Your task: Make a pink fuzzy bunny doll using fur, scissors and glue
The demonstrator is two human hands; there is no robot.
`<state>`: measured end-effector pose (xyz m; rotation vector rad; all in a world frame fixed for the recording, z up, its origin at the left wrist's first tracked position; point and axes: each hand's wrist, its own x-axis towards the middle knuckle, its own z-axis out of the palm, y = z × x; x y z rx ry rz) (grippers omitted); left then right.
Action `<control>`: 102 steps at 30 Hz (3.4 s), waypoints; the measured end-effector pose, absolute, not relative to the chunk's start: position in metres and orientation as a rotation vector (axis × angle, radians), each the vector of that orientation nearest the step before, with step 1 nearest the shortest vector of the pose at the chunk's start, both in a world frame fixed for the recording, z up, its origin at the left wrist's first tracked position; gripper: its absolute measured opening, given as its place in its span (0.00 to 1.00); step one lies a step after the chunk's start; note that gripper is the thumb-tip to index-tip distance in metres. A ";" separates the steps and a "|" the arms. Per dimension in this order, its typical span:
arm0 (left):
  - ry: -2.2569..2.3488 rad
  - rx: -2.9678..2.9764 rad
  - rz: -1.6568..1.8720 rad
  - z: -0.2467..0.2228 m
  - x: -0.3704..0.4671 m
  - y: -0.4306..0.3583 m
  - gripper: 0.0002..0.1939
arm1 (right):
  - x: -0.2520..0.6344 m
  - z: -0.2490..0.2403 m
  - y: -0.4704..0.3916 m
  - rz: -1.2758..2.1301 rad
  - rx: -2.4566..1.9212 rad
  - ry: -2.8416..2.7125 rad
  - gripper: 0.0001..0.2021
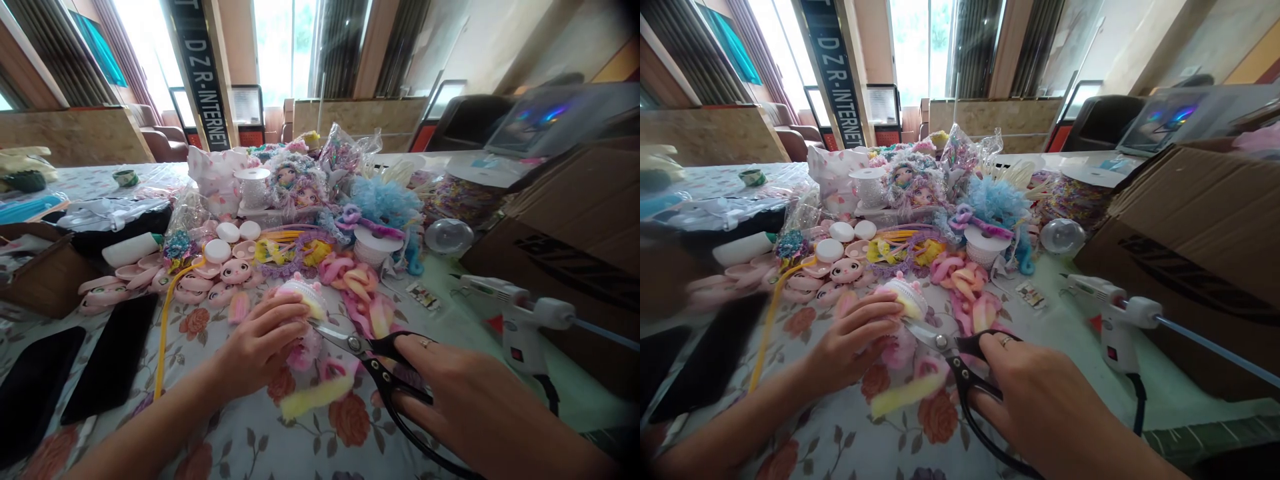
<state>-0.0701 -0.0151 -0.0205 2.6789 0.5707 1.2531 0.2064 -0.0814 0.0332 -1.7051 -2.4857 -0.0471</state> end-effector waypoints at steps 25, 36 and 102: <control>0.563 2.701 1.265 -0.023 -0.068 -0.013 0.16 | 0.194 0.046 -0.090 0.060 -1.838 -2.500 0.04; 0.565 2.697 1.273 -0.025 -0.068 -0.012 0.17 | 0.194 0.041 -0.091 -0.039 -1.759 -2.493 0.05; 0.514 2.695 1.262 -0.023 -0.068 -0.012 0.17 | 0.204 0.032 -0.071 -0.274 -1.481 -2.682 0.10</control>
